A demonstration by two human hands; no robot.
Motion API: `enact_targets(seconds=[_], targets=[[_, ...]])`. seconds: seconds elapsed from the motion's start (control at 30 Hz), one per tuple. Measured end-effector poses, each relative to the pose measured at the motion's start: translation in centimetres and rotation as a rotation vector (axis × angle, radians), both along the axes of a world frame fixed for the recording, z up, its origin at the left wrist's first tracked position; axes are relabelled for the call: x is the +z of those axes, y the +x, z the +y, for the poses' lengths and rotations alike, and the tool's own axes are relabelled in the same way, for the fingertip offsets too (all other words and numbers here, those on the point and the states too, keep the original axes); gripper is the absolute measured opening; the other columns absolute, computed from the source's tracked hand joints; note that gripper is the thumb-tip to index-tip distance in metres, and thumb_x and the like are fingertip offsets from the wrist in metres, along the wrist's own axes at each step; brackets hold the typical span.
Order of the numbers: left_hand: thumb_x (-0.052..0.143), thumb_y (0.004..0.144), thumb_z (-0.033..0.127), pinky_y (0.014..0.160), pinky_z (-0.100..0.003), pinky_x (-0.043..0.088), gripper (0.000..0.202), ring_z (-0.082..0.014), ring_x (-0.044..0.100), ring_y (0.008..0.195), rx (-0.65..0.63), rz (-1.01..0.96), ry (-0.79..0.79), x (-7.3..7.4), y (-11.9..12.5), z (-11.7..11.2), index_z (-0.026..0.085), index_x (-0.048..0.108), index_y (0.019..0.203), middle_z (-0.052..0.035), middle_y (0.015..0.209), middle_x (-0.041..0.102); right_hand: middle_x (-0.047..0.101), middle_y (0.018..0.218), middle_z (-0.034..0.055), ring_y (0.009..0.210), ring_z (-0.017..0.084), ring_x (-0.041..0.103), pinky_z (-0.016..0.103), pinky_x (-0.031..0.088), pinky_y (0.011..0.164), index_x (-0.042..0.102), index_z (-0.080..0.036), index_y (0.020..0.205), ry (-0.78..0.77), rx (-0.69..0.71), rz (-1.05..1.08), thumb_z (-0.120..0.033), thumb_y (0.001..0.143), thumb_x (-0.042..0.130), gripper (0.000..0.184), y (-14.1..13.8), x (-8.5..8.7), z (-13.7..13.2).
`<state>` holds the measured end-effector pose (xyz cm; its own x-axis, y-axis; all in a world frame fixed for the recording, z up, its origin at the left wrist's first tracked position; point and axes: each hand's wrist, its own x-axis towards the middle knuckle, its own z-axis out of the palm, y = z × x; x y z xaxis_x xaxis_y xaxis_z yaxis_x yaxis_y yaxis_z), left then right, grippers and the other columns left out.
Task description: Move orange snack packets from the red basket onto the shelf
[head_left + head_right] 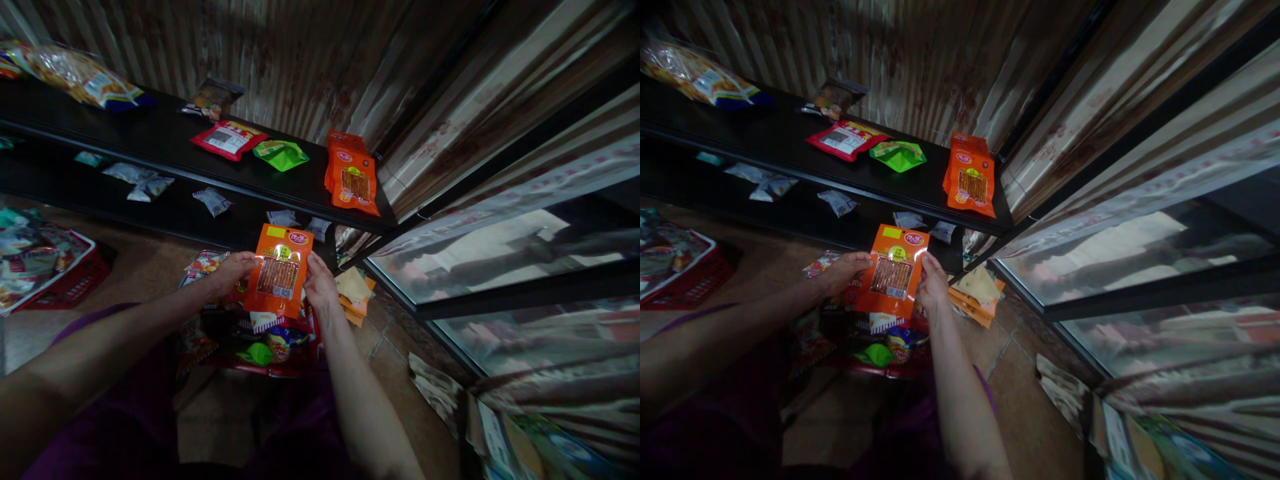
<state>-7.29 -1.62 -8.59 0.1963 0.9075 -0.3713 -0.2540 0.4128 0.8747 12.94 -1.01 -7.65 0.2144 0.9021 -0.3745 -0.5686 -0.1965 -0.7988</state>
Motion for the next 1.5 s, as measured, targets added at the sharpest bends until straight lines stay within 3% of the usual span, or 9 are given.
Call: enact_targets(seconds=[0.27, 0.57, 0.97, 1.17, 1.5], targets=[[0.069, 0.065, 0.024, 0.046, -0.019, 0.040, 0.015, -0.0092, 0.053, 0.047, 0.048, 0.069, 0.003, -0.4, -0.2, 0.2, 0.015, 0.062, 0.075, 0.0016, 0.059, 0.062, 0.075, 0.073, -0.0010, 0.058, 0.012, 0.068, 0.020, 0.056, 0.054, 0.069, -0.019, 0.089, -0.018, 0.075, 0.015, -0.015, 0.068, 0.075, 0.023, -0.1, 0.0, -0.4], [0.068, 0.067, 0.024, 0.049, -0.021, 0.044, 0.015, -0.0117, 0.058, 0.049, 0.091, 0.007, -0.030, 0.1, -0.1, 0.3, 0.015, 0.060, 0.077, -0.0006, 0.062, 0.065, 0.075, 0.071, 0.0014, 0.053, 0.012, 0.067, 0.020, 0.055, 0.051, 0.068, -0.017, 0.091, -0.005, 0.123, -0.017, -0.008, 0.065, 0.071, 0.028, -0.4, 0.4, -0.8], [0.063, 0.074, 0.015, 0.051, -0.021, 0.045, 0.004, -0.0102, 0.057, 0.049, 0.134, 0.001, -0.114, 0.8, 0.1, 0.3, 0.014, 0.059, 0.077, -0.0001, 0.060, 0.064, 0.075, 0.068, -0.0005, 0.057, 0.013, 0.068, 0.022, 0.057, 0.053, 0.069, -0.018, 0.085, -0.065, 0.106, -0.041, -0.005, 0.067, 0.068, 0.023, -0.6, 0.3, -0.9], [0.059, 0.078, 0.011, 0.052, -0.019, 0.045, 0.004, -0.0075, 0.055, 0.046, 0.181, -0.033, -0.116, 1.5, -0.1, 0.4, 0.014, 0.058, 0.075, 0.0012, 0.057, 0.062, 0.075, 0.071, -0.0008, 0.061, 0.014, 0.068, 0.025, 0.057, 0.058, 0.070, -0.019, 0.085, -0.068, 0.190, -0.070, -0.009, 0.064, 0.073, 0.024, -0.2, -0.5, -1.3], [0.059, 0.080, 0.007, 0.056, -0.021, 0.050, 0.008, -0.0095, 0.060, 0.053, 0.247, -0.073, -0.131, 1.2, -0.1, 0.7, 0.013, 0.059, 0.075, -0.0026, 0.064, 0.065, 0.076, 0.077, -0.0012, 0.067, 0.015, 0.069, 0.027, 0.056, 0.064, 0.070, -0.021, 0.097, -0.062, 0.297, -0.116, -0.011, 0.060, 0.071, 0.038, 0.0, -1.4, -2.1]])
